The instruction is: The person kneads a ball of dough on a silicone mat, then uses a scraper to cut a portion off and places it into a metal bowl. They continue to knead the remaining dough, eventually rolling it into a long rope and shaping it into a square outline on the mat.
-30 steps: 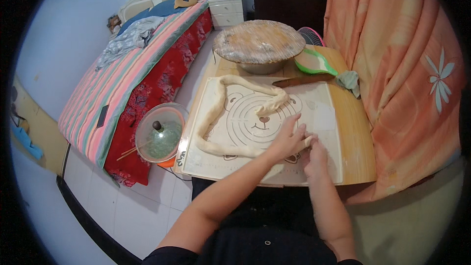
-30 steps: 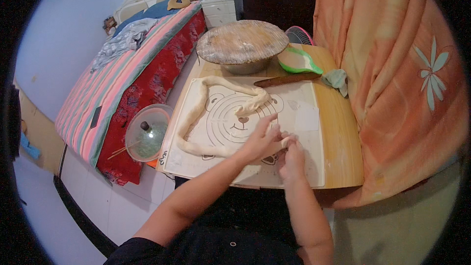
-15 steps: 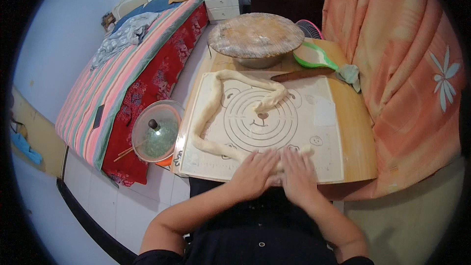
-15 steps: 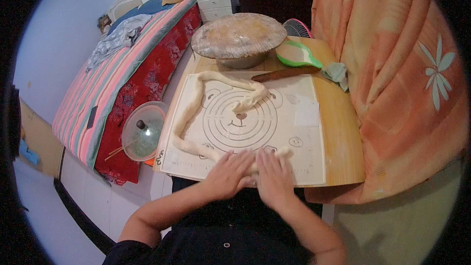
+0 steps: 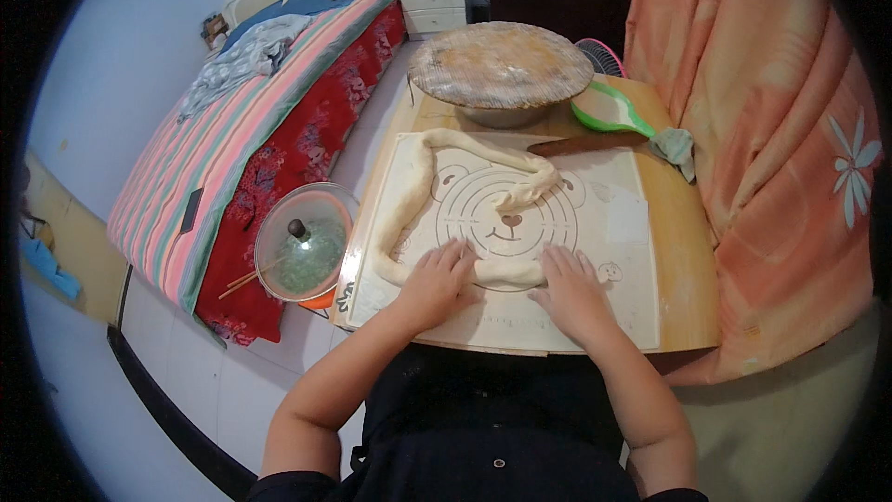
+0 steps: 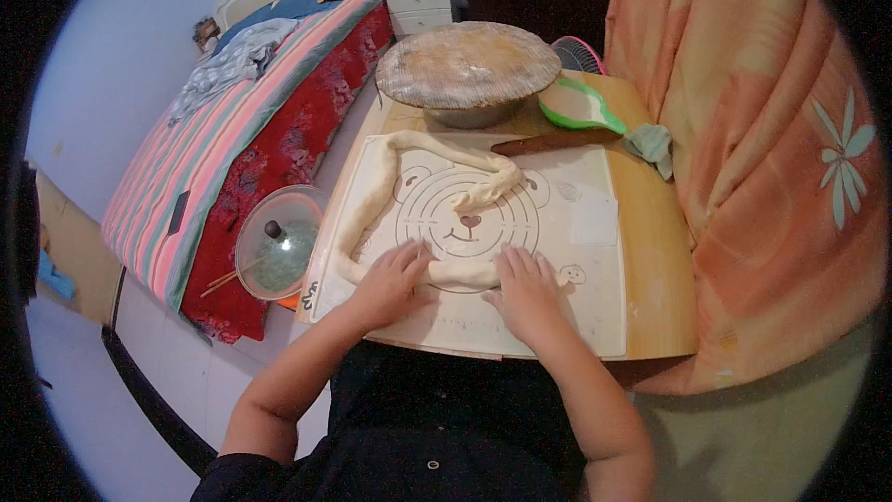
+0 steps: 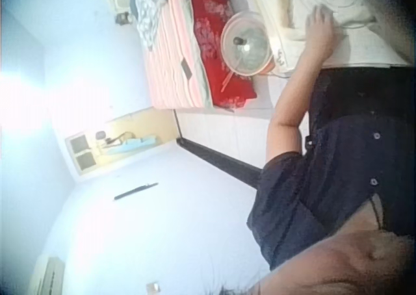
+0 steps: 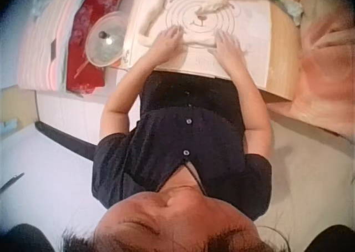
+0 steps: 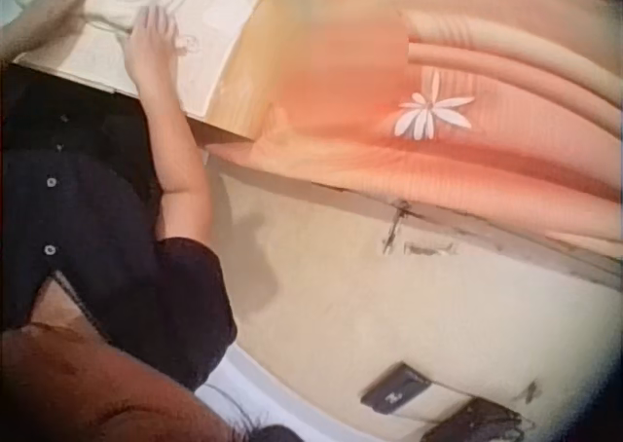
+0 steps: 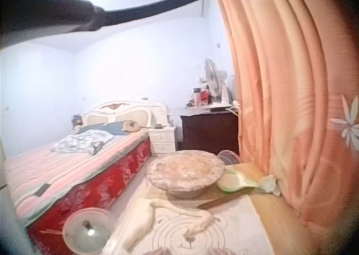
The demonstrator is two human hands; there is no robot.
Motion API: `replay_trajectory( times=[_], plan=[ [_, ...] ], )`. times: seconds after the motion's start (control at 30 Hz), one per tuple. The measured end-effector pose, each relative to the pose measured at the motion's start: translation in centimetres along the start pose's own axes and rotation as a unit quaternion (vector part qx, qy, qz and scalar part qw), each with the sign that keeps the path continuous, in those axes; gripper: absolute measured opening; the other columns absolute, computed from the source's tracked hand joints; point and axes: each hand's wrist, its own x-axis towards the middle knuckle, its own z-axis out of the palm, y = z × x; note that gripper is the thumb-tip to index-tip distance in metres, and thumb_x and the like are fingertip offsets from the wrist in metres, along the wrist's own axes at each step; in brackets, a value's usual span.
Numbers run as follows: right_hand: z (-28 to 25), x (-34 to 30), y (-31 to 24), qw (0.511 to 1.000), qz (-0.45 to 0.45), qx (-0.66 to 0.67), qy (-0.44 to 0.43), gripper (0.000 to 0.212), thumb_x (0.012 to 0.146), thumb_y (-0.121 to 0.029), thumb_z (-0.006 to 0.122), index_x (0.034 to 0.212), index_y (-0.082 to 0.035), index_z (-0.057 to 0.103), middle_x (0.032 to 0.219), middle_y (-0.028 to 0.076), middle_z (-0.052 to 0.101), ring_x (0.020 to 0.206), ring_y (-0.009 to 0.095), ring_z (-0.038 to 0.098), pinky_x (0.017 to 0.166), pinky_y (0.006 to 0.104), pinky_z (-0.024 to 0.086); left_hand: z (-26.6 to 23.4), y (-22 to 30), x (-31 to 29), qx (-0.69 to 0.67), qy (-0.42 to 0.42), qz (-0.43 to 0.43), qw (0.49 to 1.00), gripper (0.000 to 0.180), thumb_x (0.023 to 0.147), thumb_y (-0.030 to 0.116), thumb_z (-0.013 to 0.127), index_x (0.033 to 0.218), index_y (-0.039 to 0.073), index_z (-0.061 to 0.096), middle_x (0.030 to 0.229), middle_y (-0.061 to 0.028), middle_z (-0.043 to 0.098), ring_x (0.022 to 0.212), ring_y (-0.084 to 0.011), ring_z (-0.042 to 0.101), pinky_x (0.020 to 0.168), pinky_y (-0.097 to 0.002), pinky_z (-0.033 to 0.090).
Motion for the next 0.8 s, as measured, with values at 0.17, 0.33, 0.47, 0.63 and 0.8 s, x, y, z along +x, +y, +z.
replay_trajectory(
  times=[0.17,0.33,0.47,0.63,0.8],
  plan=[
    [-2.1,1.4,0.1,0.994,-0.013,0.029,-0.107,0.029,0.08,-0.019,0.06,0.104,-0.004,0.053,0.107,0.01,0.054,0.109,0.028,0.051,0.089,0.0395,0.041,-2.6,-2.5,-1.5,0.025,-0.094,-0.015,0.995,0.031,0.082,0.021,0.059,0.109,0.007,0.052,0.113,-0.0076,0.056,0.104,-0.0256,0.055,0.086,-0.0386,0.046],
    [-1.9,1.4,0.6,0.996,-0.058,-0.01,-0.071,0.028,0.078,-0.016,0.058,0.103,-0.004,0.053,0.107,0.013,0.054,0.111,0.03,0.049,0.099,0.0406,0.036,-4.8,-3.8,-2.0,0.097,0.028,0.151,0.983,0.032,0.084,0.019,0.062,0.112,0.007,0.054,0.111,-0.0109,0.059,0.102,-0.0268,0.058,0.089,-0.0388,0.045],
    [-2.3,1.6,-0.2,0.998,0.029,0.052,-0.017,0.039,0.087,-0.021,0.053,0.12,-0.001,0.05,0.127,0.018,0.049,0.126,0.032,0.042,0.112,0.0428,0.023,-3.8,-2.6,-1.8,-0.061,0.046,0.047,0.996,0.046,0.086,0.02,0.062,0.126,0.005,0.048,0.124,-0.0172,0.054,0.114,-0.034,0.052,0.099,-0.0421,0.039],
    [0.7,3.2,-2.7,0.996,0.062,0.034,-0.049,0.057,0.089,-0.028,0.054,0.137,0.0,0.04,0.145,0.017,0.038,0.135,0.031,0.034,0.114,0.0456,0.019,1.7,0.9,0.4,-0.175,0.045,0.022,0.983,0.062,0.088,0.027,0.061,0.141,0.005,0.037,0.143,-0.0192,0.039,0.132,-0.0349,0.038,0.108,-0.0475,0.031],
    [-1.6,-4.8,-5.4,0.994,-0.016,0.046,-0.099,0.052,0.093,-0.027,0.045,0.14,-0.005,0.04,0.147,0.015,0.036,0.136,0.032,0.032,0.112,0.0517,0.019,-0.6,4.8,-4.5,-0.092,-0.1,0.076,0.988,0.069,0.092,0.043,0.051,0.147,0.008,0.028,0.152,-0.0121,0.029,0.141,-0.0284,0.026,0.111,-0.0582,0.018]
  ],
)
